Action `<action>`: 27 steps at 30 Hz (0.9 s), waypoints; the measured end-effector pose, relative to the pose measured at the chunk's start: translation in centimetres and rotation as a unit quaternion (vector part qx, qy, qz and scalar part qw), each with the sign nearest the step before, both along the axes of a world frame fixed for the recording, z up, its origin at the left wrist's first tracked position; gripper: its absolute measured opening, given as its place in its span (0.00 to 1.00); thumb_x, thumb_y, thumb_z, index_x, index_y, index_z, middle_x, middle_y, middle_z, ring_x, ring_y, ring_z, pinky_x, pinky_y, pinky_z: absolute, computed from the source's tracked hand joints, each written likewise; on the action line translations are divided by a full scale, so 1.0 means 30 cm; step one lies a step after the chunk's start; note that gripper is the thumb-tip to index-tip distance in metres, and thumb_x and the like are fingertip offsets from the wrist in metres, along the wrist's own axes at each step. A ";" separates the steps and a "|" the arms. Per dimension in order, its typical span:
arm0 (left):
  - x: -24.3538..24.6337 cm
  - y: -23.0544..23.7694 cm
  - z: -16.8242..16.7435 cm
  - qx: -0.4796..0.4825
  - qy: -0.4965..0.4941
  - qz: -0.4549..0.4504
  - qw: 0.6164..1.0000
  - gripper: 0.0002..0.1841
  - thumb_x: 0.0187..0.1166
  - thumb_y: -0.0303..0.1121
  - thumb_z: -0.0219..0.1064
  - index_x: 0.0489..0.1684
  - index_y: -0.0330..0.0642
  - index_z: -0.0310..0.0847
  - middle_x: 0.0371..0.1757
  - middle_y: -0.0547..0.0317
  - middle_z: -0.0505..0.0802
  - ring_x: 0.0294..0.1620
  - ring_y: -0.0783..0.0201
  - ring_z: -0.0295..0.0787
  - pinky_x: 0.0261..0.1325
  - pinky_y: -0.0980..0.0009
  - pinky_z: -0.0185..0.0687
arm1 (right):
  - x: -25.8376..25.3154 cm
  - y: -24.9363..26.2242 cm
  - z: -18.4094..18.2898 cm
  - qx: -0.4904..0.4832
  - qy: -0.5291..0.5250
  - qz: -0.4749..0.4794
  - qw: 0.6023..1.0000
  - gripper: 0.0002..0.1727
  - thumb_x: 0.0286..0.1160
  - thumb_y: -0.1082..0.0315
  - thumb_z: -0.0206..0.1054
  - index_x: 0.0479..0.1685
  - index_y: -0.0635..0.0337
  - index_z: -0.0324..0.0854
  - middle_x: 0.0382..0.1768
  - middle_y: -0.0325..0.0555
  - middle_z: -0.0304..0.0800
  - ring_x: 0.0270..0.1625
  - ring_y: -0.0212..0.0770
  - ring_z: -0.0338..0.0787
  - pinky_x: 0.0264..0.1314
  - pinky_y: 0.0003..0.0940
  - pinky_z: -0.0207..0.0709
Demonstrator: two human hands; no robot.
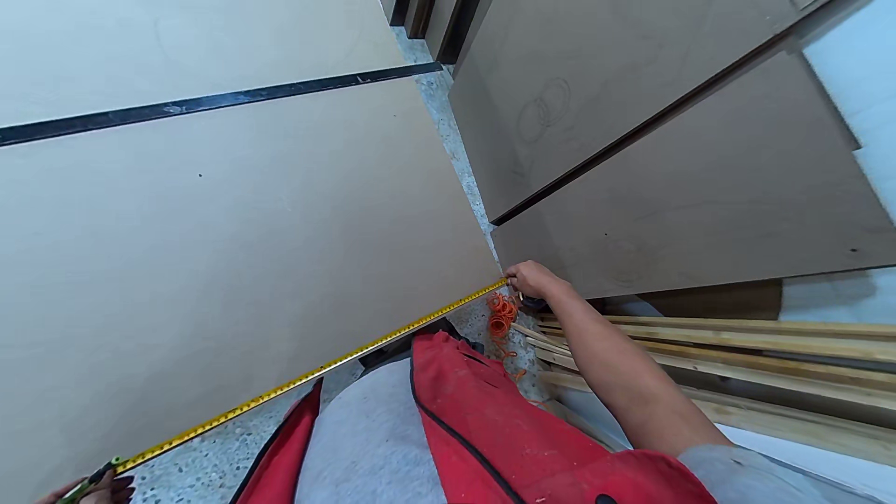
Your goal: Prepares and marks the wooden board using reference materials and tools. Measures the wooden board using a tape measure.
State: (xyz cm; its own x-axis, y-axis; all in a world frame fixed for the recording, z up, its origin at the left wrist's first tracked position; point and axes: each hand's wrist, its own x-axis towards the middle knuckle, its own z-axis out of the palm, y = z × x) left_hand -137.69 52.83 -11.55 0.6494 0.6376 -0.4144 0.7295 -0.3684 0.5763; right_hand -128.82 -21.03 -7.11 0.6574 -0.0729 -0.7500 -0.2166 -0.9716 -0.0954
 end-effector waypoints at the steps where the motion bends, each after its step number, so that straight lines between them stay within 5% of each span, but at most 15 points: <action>1: -0.002 0.006 0.000 0.000 -0.005 0.002 1.000 0.15 0.86 0.33 0.62 0.60 0.29 0.77 0.28 0.60 0.92 0.25 0.70 0.90 0.33 0.70 0.89 | 0.000 0.000 -0.001 0.001 -0.002 0.003 1.000 0.15 0.90 0.58 0.57 0.57 0.45 0.91 0.47 0.43 0.96 0.55 0.46 0.93 0.64 0.56 0.82; 7: -0.024 0.042 -0.041 -0.030 -0.032 0.008 0.999 0.17 0.86 0.29 0.61 0.67 0.26 0.72 0.34 0.55 0.89 0.25 0.72 0.88 0.31 0.72 0.88 | 0.002 0.012 0.010 -0.008 -0.003 0.012 1.000 0.15 0.90 0.58 0.57 0.55 0.47 0.91 0.48 0.45 0.95 0.56 0.48 0.93 0.64 0.57 0.82; 12: 0.002 -0.061 0.112 -0.022 -0.016 0.029 0.999 0.20 0.84 0.29 0.65 0.70 0.27 0.75 0.52 0.32 0.92 0.45 0.45 0.94 0.53 0.44 0.90 | -0.011 0.039 0.065 0.016 -0.025 0.050 0.998 0.13 0.88 0.62 0.61 0.55 0.56 0.91 0.50 0.54 0.94 0.57 0.56 0.92 0.66 0.62 0.80; 15: -0.014 -0.014 0.157 0.006 -0.064 0.126 0.990 0.22 0.95 0.44 0.52 0.70 0.32 0.76 0.42 0.41 0.95 0.39 0.48 0.96 0.49 0.45 0.91 | -0.002 -0.002 -0.001 0.017 -0.006 0.042 0.999 0.15 0.90 0.60 0.60 0.61 0.53 0.90 0.50 0.56 0.95 0.55 0.59 0.93 0.63 0.67 0.80; 19: -0.048 0.070 0.192 0.003 -0.148 0.220 0.964 0.35 0.94 0.59 0.38 0.66 0.36 0.81 0.32 0.51 0.96 0.27 0.58 0.94 0.39 0.55 0.91 | 0.000 -0.045 -0.054 0.019 0.016 0.019 0.999 0.17 0.90 0.61 0.56 0.62 0.56 0.88 0.51 0.60 0.94 0.54 0.64 0.92 0.62 0.71 0.78; 22: -0.068 0.116 0.176 -0.020 -0.120 0.173 0.977 0.23 0.93 0.48 0.55 0.58 0.34 0.83 0.37 0.49 0.97 0.34 0.57 0.96 0.46 0.53 0.93 | 0.006 -0.047 -0.056 0.027 0.026 0.024 0.999 0.18 0.89 0.60 0.56 0.63 0.58 0.87 0.51 0.61 0.94 0.55 0.64 0.92 0.62 0.72 0.78; 24: -0.065 0.118 0.153 0.006 -0.080 0.145 0.986 0.16 0.82 0.42 0.72 0.52 0.37 0.85 0.36 0.47 0.94 0.35 0.52 0.92 0.46 0.47 0.88 | 0.009 -0.040 -0.049 0.030 0.029 0.028 0.999 0.19 0.89 0.60 0.56 0.63 0.59 0.87 0.51 0.61 0.94 0.55 0.63 0.93 0.62 0.71 0.78; 27: -0.048 0.094 0.127 0.011 -0.067 0.134 0.989 0.13 0.78 0.39 0.75 0.48 0.38 0.87 0.34 0.46 0.93 0.34 0.50 0.91 0.45 0.44 0.85 | 0.009 -0.027 -0.032 0.032 0.033 0.024 0.999 0.19 0.89 0.60 0.55 0.64 0.60 0.87 0.51 0.60 0.94 0.55 0.63 0.92 0.62 0.70 0.78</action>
State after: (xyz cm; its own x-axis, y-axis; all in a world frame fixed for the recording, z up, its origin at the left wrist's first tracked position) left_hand -139.13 55.65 -7.75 0.5042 0.8020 -0.3202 0.7202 -0.1859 0.6684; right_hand -128.56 -21.84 -8.06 0.6085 0.0065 -0.7935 -0.1786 -0.9732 -0.1450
